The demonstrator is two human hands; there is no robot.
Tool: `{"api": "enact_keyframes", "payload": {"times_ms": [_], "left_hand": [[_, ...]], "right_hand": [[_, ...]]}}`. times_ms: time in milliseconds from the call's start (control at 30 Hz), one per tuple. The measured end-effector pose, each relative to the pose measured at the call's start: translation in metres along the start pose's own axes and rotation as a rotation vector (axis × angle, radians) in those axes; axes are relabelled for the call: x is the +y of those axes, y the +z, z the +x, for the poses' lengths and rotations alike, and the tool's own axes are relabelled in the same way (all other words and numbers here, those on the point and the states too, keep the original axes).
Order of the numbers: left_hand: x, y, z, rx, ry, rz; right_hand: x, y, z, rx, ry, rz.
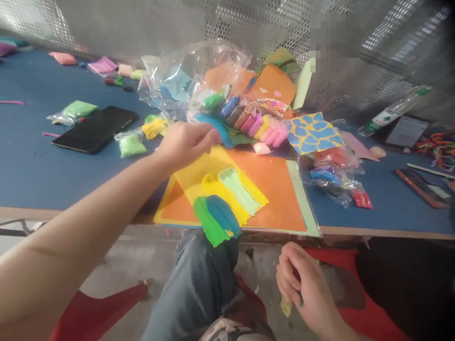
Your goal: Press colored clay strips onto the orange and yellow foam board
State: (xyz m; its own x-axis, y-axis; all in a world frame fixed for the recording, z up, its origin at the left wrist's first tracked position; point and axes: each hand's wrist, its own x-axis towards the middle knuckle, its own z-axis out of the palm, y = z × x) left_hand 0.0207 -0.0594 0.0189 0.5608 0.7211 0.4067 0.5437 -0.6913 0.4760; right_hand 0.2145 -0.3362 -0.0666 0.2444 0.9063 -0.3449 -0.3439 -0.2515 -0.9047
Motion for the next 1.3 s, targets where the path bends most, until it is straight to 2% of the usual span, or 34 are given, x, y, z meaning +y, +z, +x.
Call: {"api": "enact_keyframes", "payload": {"times_ms": [67,133,233,333,433,533,633,767,900,1033,1200,1300], "left_hand": [[0.014,-0.008,-0.015,0.002,0.015,-0.006],[0.026,-0.012,-0.04,0.012,0.066,-0.013],[0.036,-0.004,-0.089,-0.006,0.303,-0.003],[0.039,0.013,-0.129,0.027,0.529,0.199],[0.038,0.028,-0.147,0.089,0.616,0.339],[0.037,0.031,-0.148,0.124,0.562,0.345],[0.037,0.025,-0.142,0.175,0.461,0.33],[0.035,0.018,-0.134,0.215,0.437,0.38],[0.032,0.021,-0.135,0.22,0.48,0.402],[0.033,0.026,-0.14,0.207,0.467,0.385],[0.036,0.029,-0.139,0.126,0.462,0.42],[0.036,0.029,-0.137,0.114,0.458,0.402]], "right_hand": [[-0.007,0.0,-0.002,-0.019,0.008,0.018],[-0.014,0.0,-0.003,-0.092,-0.018,-0.009],[-0.024,0.004,-0.002,-0.194,-0.119,-0.258],[-0.034,0.015,0.001,-0.273,-0.336,-0.689],[-0.043,0.026,0.008,-0.263,-0.676,-1.036],[-0.051,0.032,0.016,-0.166,-0.982,-1.236],[-0.06,0.036,0.027,-0.107,-1.134,-1.34],[-0.065,0.045,0.044,-0.07,-1.174,-1.48],[-0.058,0.058,0.059,-0.14,-1.169,-1.56],[-0.049,0.062,0.066,-0.217,-1.214,-1.51],[-0.044,0.059,0.065,-0.226,-1.316,-1.448],[-0.043,0.059,0.066,-0.223,-1.316,-1.424]]}}
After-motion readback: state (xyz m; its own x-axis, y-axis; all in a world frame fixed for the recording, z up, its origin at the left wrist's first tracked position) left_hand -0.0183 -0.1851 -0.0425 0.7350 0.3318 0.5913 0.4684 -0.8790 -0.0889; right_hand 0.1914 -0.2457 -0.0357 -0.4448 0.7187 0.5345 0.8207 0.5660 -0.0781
